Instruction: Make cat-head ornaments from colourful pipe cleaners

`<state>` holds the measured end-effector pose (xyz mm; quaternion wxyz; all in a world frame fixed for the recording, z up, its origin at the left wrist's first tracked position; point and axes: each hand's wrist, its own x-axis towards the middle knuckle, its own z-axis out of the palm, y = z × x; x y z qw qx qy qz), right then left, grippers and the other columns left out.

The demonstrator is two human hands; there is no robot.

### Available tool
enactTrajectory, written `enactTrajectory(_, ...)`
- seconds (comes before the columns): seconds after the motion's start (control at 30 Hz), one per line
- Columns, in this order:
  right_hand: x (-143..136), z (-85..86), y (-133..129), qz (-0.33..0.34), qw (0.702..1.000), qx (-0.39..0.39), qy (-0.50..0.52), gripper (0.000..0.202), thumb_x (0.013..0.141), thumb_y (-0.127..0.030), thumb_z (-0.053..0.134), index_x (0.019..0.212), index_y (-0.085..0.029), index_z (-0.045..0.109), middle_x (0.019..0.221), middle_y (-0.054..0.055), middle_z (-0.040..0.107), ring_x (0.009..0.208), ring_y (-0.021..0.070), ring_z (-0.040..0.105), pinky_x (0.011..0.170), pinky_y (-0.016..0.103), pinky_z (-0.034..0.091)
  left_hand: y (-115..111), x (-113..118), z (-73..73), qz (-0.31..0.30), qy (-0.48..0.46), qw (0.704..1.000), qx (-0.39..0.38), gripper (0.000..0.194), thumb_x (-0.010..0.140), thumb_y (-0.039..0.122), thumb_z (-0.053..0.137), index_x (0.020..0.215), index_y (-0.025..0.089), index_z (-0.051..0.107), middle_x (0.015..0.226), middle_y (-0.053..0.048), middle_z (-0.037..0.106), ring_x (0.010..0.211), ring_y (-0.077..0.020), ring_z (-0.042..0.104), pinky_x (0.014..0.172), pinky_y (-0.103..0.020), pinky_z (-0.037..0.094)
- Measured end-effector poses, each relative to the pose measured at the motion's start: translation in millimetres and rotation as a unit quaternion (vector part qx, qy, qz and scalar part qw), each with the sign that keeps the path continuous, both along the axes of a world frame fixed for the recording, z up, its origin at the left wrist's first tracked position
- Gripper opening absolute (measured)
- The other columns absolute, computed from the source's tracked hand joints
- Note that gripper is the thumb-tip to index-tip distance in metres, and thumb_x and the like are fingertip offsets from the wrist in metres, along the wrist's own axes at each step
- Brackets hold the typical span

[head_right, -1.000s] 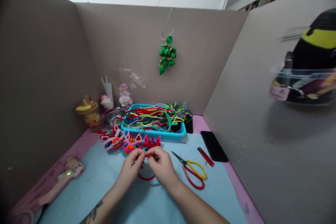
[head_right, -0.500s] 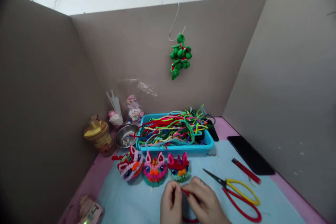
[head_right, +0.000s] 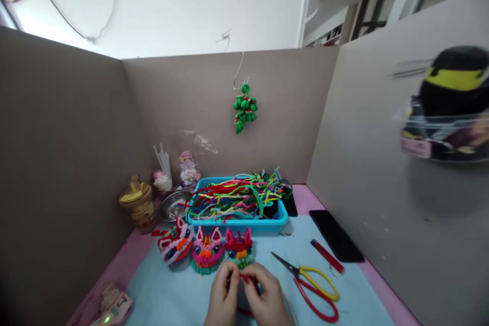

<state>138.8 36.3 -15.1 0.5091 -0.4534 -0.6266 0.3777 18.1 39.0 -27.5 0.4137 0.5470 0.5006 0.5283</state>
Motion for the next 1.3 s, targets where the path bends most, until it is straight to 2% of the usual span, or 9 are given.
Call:
enactTrajectory(0.1, -3, 4.7, -2, 0.007, 0.998, -0.03, 0.057, 0.019, 0.077, -0.035, 0.057, 0.071, -0.018, 0.063, 0.068, 0.006, 0.061, 0.065, 0.0186, 0.057, 0.06, 0.027, 0.046, -3, 2, 6.5, 0.001, 0.001, 1.0, 0.01, 0.044, 0.08, 0.06, 0.042, 0.069, 0.018, 0.051, 0.068, -0.004, 0.049, 0.068, -0.0183, 0.049, 0.065, -0.028, 0.04)
enactTrajectory(0.23, -5, 9.2, -1, 0.041, 0.981, -0.089, 0.166, 0.019, 0.072, -0.036, 0.062, 0.07, -0.018, 0.06, 0.061, 0.002, 0.057, 0.06, 0.0169, 0.054, 0.058, 0.027, 0.044, -6, 6, 5.2, 0.002, -0.003, 1.0, 0.014, 0.043, 0.081, 0.059, 0.04, 0.07, 0.019, 0.05, 0.064, -0.001, 0.047, 0.063, -0.0166, 0.047, 0.061, -0.027, 0.039)
enactTrajectory(0.33, -6, 10.3, 1, 0.064, 0.967, -0.123, 0.212, 0.02, 0.072, -0.037, 0.062, 0.071, -0.017, 0.058, 0.059, 0.001, 0.056, 0.057, 0.0152, 0.053, 0.058, 0.027, 0.042, -8, 8, 5.3, 0.025, 0.005, 0.999, 0.026, 0.039, 0.083, 0.055, 0.041, 0.069, 0.019, 0.048, 0.063, 0.0, 0.046, 0.062, -0.0155, 0.047, 0.06, -0.026, 0.039)
enactTrajectory(0.47, -5, 10.8, 4, 0.067, 0.961, -0.149, 0.222, 0.027, 0.072, -0.042, 0.062, 0.067, -0.017, 0.055, 0.055, -0.001, 0.053, 0.052, 0.0126, 0.049, 0.055, 0.025, 0.04, -12, 10, 8.8, 0.04, 0.042, 0.997, 0.046, 0.031, 0.085, 0.045, 0.042, 0.069, 0.019, 0.046, 0.065, 0.0, 0.047, 0.063, -0.0151, 0.047, 0.061, -0.026, 0.04)
enactTrajectory(0.7, 3, 19.6, 5, 0.147, 0.953, -0.168, 0.205, 0.022, 0.066, -0.032, 0.067, 0.074, -0.016, 0.054, 0.056, -0.004, 0.054, 0.051, 0.0097, 0.05, 0.055, 0.023, 0.039, -14, 1, 22.5, 0.027, 0.108, 0.992, 0.061, 0.02, 0.085, 0.031, 0.04, 0.072, 0.018, 0.047, 0.068, -0.001, 0.049, 0.065, -0.0144, 0.048, 0.062, -0.025, 0.039)
enactTrajectory(0.83, 9, 21.2, 5, 0.124, 0.981, -0.12, 0.085, 0.015, 0.068, -0.023, 0.061, 0.081, -0.016, 0.057, 0.059, -0.005, 0.057, 0.054, 0.01, 0.051, 0.055, 0.022, 0.039, -11, -10, 36.7, -0.019, 0.181, 0.981, 0.069, 0.021, 0.082, 0.032, 0.043, 0.068, 0.017, 0.051, 0.066, 0.0, 0.051, 0.064, -0.0137, 0.047, 0.06, -0.024, 0.037)
enactTrajectory(0.97, 10, 23.0, 0, 0.092, 0.991, -0.007, -0.092, 0.009, 0.077, -0.021, 0.054, 0.075, -0.017, 0.062, 0.067, -0.002, 0.061, 0.062, 0.0115, 0.053, 0.061, 0.023, 0.04, -11, -17, 46.2, -0.032, 0.235, 0.969, 0.077, 0.024, 0.081, 0.033, 0.042, 0.065, 0.017, 0.05, 0.064, 0.0, 0.051, 0.063, -0.0141, 0.047, 0.059, -0.024, 0.035)
enactTrajectory(1.13, 8, 22.0, -4, 0.059, 0.957, 0.146, -0.244, 0.016, 0.087, -0.02, 0.045, 0.081, -0.018, 0.06, 0.077, 0.004, 0.061, 0.074, 0.0159, 0.054, 0.069, 0.027, 0.04, -12, -19, 46.3, -0.019, 0.257, 0.965, 0.037, 0.023, 0.08, 0.031, 0.041, 0.062, 0.018, 0.048, 0.06, 0.001, 0.049, 0.06, -0.0131, 0.045, 0.057, -0.023, 0.032)
enactTrajectory(1.3, 4, 11.5, -2, 0.037, 0.925, 0.206, -0.318, 0.023, 0.089, -0.019, 0.038, 0.076, -0.017, 0.057, 0.071, 0.006, 0.057, 0.073, 0.0188, 0.052, 0.066, 0.029, 0.039, -9, -20, 41.8, -0.011, 0.201, 0.978, -0.055, 0.02, 0.074, 0.03, 0.044, 0.058, 0.018, 0.045, 0.053, 0.004, 0.042, 0.053, -0.0112, 0.04, 0.052, -0.022, 0.03)
